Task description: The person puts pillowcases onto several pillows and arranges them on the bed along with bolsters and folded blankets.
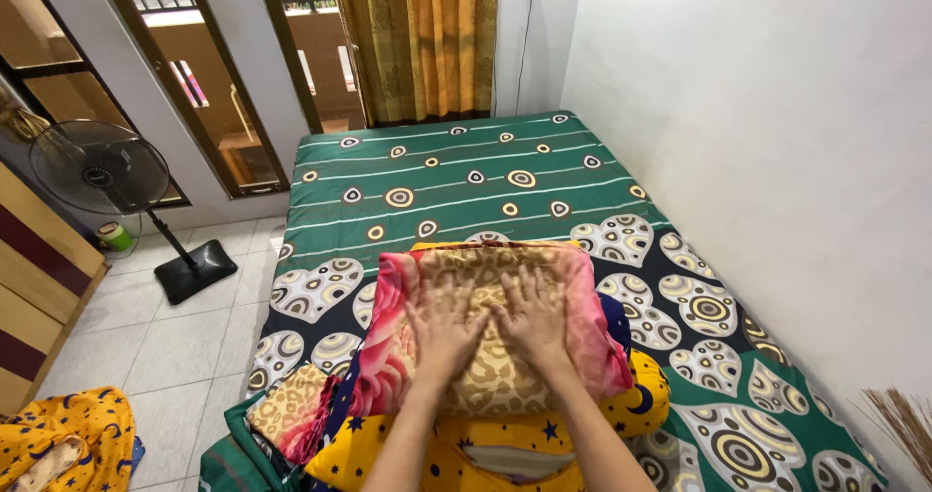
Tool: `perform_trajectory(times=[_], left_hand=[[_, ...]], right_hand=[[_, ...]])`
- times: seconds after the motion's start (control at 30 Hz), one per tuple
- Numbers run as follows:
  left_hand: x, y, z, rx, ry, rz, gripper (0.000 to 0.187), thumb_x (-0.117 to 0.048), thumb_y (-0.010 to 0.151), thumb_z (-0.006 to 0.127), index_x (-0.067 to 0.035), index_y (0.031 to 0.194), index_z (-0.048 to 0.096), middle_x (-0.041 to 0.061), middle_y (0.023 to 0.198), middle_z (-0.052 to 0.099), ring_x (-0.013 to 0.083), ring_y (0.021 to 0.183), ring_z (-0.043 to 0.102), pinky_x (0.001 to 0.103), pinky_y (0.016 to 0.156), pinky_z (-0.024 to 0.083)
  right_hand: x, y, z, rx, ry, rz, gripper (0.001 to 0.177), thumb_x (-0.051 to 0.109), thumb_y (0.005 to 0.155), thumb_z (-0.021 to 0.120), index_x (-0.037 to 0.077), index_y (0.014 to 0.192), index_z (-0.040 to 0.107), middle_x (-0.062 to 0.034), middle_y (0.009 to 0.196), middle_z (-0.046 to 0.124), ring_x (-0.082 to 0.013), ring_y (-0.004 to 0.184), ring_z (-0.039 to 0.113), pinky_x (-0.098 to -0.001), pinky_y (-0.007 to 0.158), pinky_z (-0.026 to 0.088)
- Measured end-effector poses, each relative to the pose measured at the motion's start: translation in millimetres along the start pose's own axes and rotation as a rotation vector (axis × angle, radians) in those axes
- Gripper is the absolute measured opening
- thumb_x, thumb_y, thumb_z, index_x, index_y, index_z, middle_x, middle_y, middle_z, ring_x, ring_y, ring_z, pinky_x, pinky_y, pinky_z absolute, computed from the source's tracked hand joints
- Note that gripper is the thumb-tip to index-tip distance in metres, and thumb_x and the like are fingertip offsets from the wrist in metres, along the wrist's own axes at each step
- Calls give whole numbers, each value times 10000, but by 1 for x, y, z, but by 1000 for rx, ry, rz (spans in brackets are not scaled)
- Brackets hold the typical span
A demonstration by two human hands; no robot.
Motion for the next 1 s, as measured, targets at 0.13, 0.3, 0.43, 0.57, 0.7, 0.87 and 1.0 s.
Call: perform_trajectory(times=[0.13, 0.3, 0.43, 0.57, 0.7, 0.87, 1.0], left_hand=[[32, 0, -7, 62, -86, -159, 700, -665, 972, 317, -395, 1599, 163, 12, 1732, 10, 401, 1547, 16, 750, 1139, 20], [70, -7, 4, 196, -251, -370, 732, -712, 965, 291, -422, 1624, 160, 26, 1727, 55, 442, 1546, 116, 750, 1169, 127], [107, -22, 22, 177, -382, -439, 776, -719, 920, 307, -428, 1631, 204, 40, 1725, 138, 445, 1525, 238, 735, 1170, 226], [122, -15, 26, 106, -180, -380, 667, -678, 1008, 364, -352, 1587, 313, 117, 1730, 107, 471, 1557, 101, 737, 1174, 134], [85, 18, 16, -246, -29, -178, 692, -406, 902, 541, -285, 1566, 385, 158, 1644, 253, 449, 1508, 147, 743, 1128, 132], [31, 83, 49, -243, -23, 46, 558, -438, 984, 509, -296, 1521, 453, 49, 1624, 393, 373, 1566, 214, 762, 1186, 69], [33, 91, 58, -119, -149, -4, 589, -576, 994, 391, -370, 1545, 394, 34, 1672, 285, 375, 1541, 169, 723, 1189, 56]], right_hand=[[-23, -3, -8, 184, -93, 186, 772, 763, 919, 318, 347, 1569, 328, -51, 1670, 234, -284, 1549, 132, -729, 1162, 83], [-41, -9, -25, 383, 95, 444, 780, 750, 885, 287, 452, 1593, 155, 11, 1729, 82, -295, 1569, 86, -692, 1118, 273], [-67, -21, -26, 393, 370, 594, 852, 746, 873, 245, 426, 1638, 50, -2, 1730, 123, -369, 1470, 320, -562, 1129, 430], [-102, -24, -25, 414, 440, 606, 805, 679, 941, 328, 284, 1619, 151, -91, 1657, 281, -364, 1459, 398, -517, 1174, 401], [-78, 6, -6, 177, 52, 488, 691, 589, 998, 444, 137, 1513, 353, -158, 1590, 381, -336, 1475, 377, -510, 1195, 339], [2, 54, 31, 24, 26, -57, 497, 417, 1012, 474, 206, 1458, 531, -101, 1581, 449, -306, 1488, 363, -653, 1186, 247], [9, 67, 20, 309, 76, -51, 557, 576, 978, 441, 310, 1465, 487, -43, 1624, 342, -262, 1532, 230, -708, 1191, 108]])
Point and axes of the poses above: each hand's wrist, its own y-axis towards the middle knuckle, its own z-axis out of the palm, x = y × z, the point moved 1 cm from there along y, towards the middle knuckle
